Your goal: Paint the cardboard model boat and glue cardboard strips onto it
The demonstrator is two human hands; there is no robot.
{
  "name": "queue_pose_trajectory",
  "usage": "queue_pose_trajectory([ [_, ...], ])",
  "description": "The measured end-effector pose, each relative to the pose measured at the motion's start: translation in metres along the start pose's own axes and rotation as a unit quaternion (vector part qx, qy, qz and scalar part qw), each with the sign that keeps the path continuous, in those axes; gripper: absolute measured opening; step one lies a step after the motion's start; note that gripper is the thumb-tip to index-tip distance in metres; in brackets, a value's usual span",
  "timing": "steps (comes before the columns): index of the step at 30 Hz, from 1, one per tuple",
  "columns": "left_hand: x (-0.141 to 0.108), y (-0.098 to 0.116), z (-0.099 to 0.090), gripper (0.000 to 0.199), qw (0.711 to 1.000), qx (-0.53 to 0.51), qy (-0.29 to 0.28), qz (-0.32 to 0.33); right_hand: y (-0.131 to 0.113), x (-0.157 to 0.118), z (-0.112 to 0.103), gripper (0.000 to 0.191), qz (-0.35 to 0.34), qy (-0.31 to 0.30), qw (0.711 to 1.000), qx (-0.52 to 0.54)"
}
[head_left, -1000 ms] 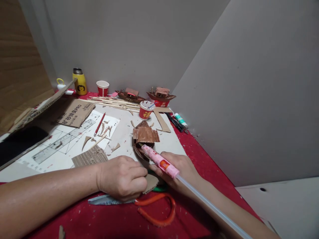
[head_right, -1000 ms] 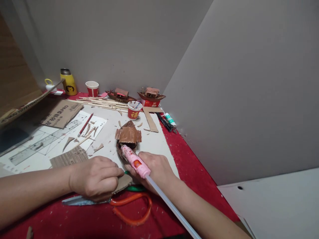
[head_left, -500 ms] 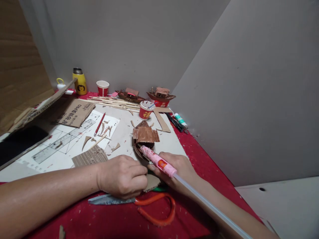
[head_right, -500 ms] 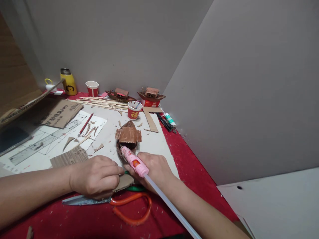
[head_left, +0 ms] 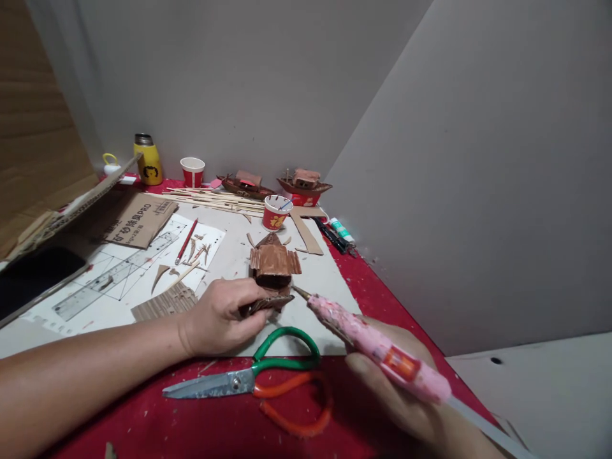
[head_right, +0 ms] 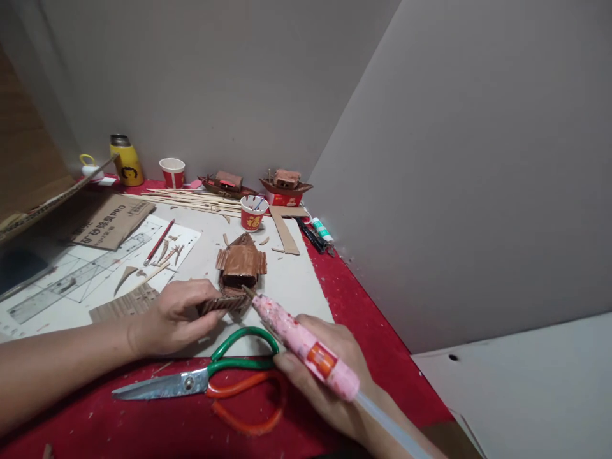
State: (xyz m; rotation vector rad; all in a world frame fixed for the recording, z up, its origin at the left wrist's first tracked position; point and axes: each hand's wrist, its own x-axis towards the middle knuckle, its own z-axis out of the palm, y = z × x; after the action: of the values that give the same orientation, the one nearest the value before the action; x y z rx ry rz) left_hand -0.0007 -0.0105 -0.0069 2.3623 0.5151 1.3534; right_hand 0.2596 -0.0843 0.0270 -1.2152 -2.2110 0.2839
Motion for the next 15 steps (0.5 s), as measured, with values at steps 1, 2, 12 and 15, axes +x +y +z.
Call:
queue_pose_trajectory([
  [1, 0.001, 0.000, 0.000, 0.020, 1.000, 0.000, 0.000, -0.002, -0.003, -0.002, 0.002, 0.036, -0.003, 0.004, 1.000, 0.002],
  [2, 0.001, 0.000, 0.000, 0.019, 1.000, 0.003, -0.001, -0.004, -0.005, -0.004, 0.005, 0.038, -0.008, 0.005, 1.000, 0.004],
  [12, -0.002, -0.002, -0.002, 0.016, 0.999, 0.030, -0.020, -0.002, -0.010, -0.001, 0.014, 0.040, -0.037, -0.021, 0.999, 0.006],
  [15, -0.002, -0.001, -0.002, 0.017, 0.999, 0.033, -0.018, -0.009, -0.011, -0.002, 0.014, 0.041, -0.037, -0.020, 0.999, 0.001],
])
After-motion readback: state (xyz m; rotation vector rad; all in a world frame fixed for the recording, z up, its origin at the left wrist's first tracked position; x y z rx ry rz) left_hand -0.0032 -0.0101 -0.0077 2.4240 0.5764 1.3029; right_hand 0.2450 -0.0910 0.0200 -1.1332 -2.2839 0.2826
